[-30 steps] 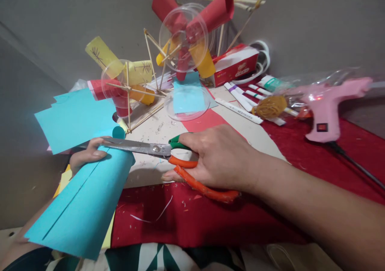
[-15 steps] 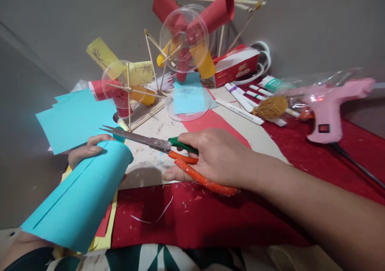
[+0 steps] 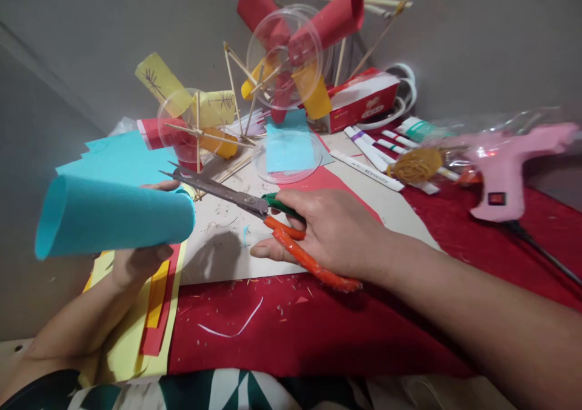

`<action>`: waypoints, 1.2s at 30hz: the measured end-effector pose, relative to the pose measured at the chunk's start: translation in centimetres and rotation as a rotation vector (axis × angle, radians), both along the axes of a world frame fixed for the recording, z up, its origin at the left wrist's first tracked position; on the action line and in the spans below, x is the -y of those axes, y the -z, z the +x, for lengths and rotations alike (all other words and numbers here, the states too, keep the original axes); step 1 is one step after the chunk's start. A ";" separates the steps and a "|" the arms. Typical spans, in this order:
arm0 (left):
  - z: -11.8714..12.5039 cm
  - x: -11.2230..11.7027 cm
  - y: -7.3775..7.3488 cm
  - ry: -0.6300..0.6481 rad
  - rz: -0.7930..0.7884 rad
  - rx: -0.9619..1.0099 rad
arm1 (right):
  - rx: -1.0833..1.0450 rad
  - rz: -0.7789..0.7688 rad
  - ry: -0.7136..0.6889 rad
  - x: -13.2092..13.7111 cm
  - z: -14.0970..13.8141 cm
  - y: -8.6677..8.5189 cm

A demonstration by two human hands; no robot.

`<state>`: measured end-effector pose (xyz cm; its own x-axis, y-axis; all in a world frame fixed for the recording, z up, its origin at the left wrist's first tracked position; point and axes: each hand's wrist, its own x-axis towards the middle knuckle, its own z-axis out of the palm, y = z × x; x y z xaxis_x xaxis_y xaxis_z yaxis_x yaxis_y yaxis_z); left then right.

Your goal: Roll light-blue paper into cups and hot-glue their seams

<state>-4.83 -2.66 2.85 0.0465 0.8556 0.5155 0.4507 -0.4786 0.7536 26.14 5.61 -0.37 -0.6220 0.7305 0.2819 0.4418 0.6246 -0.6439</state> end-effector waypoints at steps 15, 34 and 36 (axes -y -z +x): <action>1.5 -0.6 0.2 0.056 -0.186 0.341 | -0.011 -0.131 -0.057 0.3 -0.5 0.3; 8.6 -0.2 -0.9 -0.030 -0.333 0.018 | -0.769 -1.011 -0.055 2.8 -4.1 -1.0; 9.3 -0.3 -0.7 -0.022 -0.308 0.046 | -0.810 -1.038 -0.011 2.6 -4.0 -1.3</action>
